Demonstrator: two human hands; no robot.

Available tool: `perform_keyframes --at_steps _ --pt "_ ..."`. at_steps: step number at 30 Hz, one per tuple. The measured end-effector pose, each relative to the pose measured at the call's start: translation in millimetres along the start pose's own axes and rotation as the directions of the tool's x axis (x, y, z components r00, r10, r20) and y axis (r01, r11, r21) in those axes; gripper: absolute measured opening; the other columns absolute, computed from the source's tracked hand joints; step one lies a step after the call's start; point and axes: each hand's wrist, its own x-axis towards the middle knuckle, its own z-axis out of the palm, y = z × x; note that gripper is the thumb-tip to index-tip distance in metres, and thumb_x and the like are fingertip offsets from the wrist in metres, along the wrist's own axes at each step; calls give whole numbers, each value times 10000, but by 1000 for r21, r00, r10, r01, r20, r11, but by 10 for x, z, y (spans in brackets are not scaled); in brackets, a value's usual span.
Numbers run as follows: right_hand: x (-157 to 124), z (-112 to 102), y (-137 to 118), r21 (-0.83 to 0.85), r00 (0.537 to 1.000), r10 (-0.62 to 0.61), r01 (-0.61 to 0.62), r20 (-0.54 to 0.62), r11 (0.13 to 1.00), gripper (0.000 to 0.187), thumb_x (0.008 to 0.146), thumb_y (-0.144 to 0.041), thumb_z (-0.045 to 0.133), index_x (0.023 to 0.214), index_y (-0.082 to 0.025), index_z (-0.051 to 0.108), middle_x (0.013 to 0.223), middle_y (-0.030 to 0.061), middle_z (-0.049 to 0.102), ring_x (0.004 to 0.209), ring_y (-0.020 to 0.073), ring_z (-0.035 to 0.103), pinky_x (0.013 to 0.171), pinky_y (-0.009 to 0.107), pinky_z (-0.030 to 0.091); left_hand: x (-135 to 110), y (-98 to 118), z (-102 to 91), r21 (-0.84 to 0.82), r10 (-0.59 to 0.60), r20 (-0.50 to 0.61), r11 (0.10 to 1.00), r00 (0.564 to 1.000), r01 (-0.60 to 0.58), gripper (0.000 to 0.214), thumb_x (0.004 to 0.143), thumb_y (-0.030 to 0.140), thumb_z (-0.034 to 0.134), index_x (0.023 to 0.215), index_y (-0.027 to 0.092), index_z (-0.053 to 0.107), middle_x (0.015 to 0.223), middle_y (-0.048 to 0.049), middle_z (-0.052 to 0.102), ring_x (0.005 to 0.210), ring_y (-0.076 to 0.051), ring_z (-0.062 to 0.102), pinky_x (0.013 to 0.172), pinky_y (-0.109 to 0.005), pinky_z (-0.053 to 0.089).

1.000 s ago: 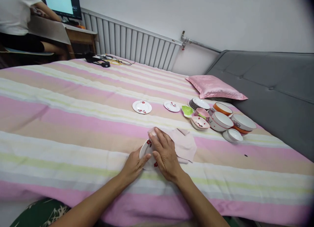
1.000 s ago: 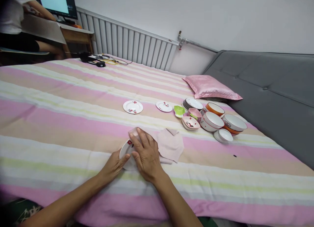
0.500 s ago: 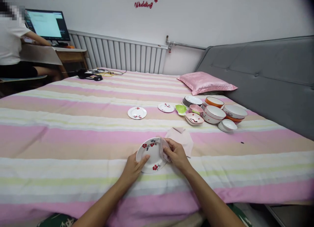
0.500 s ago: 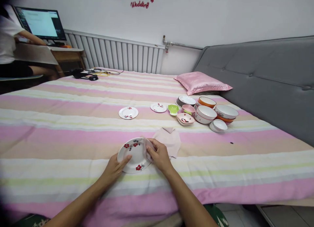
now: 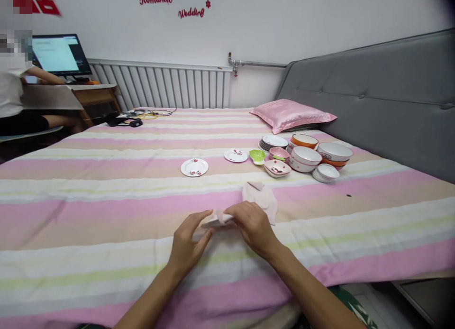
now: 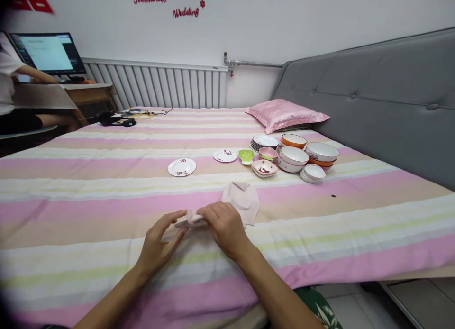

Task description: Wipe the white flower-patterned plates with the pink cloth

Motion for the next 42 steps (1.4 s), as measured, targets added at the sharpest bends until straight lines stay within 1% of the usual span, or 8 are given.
perform_keyframes --at_steps 5,13,21,27,31,33,37,42 --pt "11 94 -22 -55 993 -63 69 103 996 231 889 -153 391 1008 -222 577 909 37 647 818 159 546 689 285 348 1 -28 1 203 164 30 965 986 -167 259 822 137 445 1031 214 577 992 -59 674 922 -186 602 893 -383 402" --pt "95 210 148 225 988 129 -145 85 964 185 870 -180 435 986 -226 572 920 8 642 838 137 572 728 250 399 29 -137 24 279 25 -9 960 1000 -22 250 855 235 424 1055 245 575 985 -32 691 869 -179 632 979 -458 331" --pt "-29 385 312 452 906 390 -419 161 787 162 843 -245 419 891 -196 566 775 -3 604 691 140 539 639 241 406 38 -217 0 140 -216 -21 966 976 217 233 825 340 465 932 232 642 940 -29 697 871 -215 616 969 -443 343" --pt "-104 508 321 434 882 443 -466 162 771 121 798 -252 474 836 -182 565 698 -19 576 627 134 498 578 236 392 16 -235 -39 -132 -414 24 901 910 413 282 795 399 492 864 166 636 828 -56 679 805 -218 614 730 -327 472" --pt "-11 393 218 421 878 469 -462 96 780 113 826 -235 435 790 -184 530 651 -25 514 593 124 455 555 230 366 -19 -215 6 -295 -454 87 839 887 458 284 768 397 543 888 155 627 813 -43 671 737 -191 603 645 -276 472" --pt "58 283 162 402 902 429 -412 52 817 107 826 -205 427 813 -189 532 716 -6 536 654 135 477 600 241 381 -17 -176 30 -322 -438 158 824 885 465 283 767 391 549 891 149 626 824 -51 669 733 -192 598 631 -274 473" --pt "114 145 81 201 992 122 -123 18 972 253 789 -84 393 956 -192 549 881 44 608 794 172 531 697 278 405 19 -101 12 -348 -325 195 859 926 375 267 804 343 509 971 162 612 930 -59 661 844 -198 597 733 -289 475" --pt "53 218 85 93 998 37 -41 45 995 288 767 -56 393 972 -188 548 864 54 629 771 182 554 674 283 409 19 -148 -33 -106 -212 120 969 970 225 273 821 289 472 1049 200 594 1018 -58 654 908 -196 598 757 -274 465"
